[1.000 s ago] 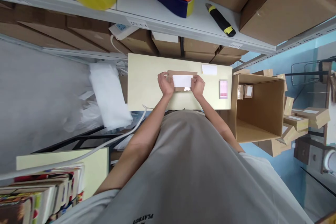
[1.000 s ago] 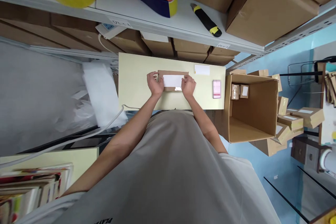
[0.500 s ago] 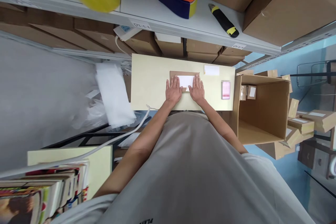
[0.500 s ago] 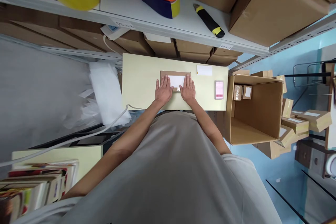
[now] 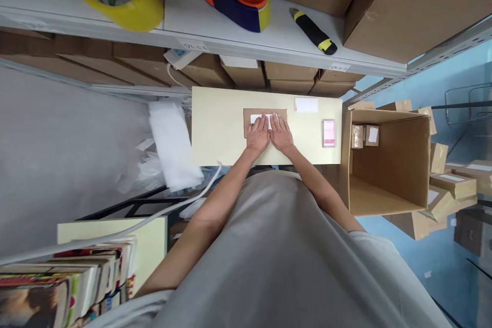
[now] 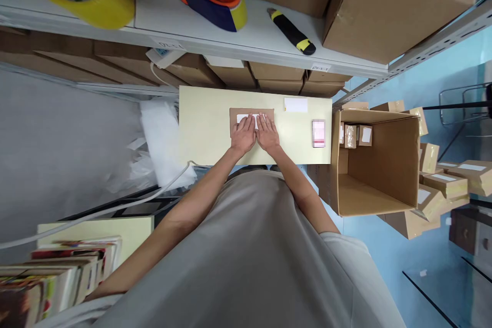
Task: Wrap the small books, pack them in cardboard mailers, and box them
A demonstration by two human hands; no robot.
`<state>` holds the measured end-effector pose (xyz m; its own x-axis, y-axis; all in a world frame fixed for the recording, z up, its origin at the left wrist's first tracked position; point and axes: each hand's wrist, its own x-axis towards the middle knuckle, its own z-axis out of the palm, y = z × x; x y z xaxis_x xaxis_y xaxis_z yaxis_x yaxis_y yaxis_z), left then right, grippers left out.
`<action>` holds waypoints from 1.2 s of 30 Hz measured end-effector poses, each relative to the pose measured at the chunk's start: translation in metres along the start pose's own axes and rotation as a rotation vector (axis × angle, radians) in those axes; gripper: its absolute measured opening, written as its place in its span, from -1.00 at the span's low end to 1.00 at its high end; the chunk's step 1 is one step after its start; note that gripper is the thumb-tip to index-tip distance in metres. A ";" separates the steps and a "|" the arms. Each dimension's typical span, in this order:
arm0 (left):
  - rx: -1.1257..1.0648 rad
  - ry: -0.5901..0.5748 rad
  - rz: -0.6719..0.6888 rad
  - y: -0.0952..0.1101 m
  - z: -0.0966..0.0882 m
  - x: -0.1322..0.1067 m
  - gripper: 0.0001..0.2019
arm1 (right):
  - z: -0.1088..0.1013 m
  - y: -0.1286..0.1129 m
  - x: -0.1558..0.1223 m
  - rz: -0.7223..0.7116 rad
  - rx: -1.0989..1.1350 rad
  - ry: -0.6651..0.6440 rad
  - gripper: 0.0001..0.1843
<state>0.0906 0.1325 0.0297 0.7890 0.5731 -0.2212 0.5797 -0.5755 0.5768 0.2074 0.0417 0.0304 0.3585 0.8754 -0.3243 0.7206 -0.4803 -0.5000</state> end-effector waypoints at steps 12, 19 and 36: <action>0.032 0.127 -0.251 -0.011 0.019 -0.033 -0.18 | -0.010 0.026 -0.022 0.005 0.056 0.099 -0.26; -0.005 0.149 -0.298 -0.012 0.020 -0.049 -0.20 | -0.003 0.036 -0.058 -0.029 0.045 0.032 -0.21; -0.588 0.493 -0.340 0.012 0.012 -0.083 -0.46 | -0.044 0.082 -0.134 0.160 0.672 0.365 -0.18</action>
<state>0.0347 0.0710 0.0454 0.3318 0.9284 -0.1671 0.4622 -0.0056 0.8868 0.2442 -0.1128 0.0688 0.6840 0.6995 -0.2070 0.1717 -0.4303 -0.8862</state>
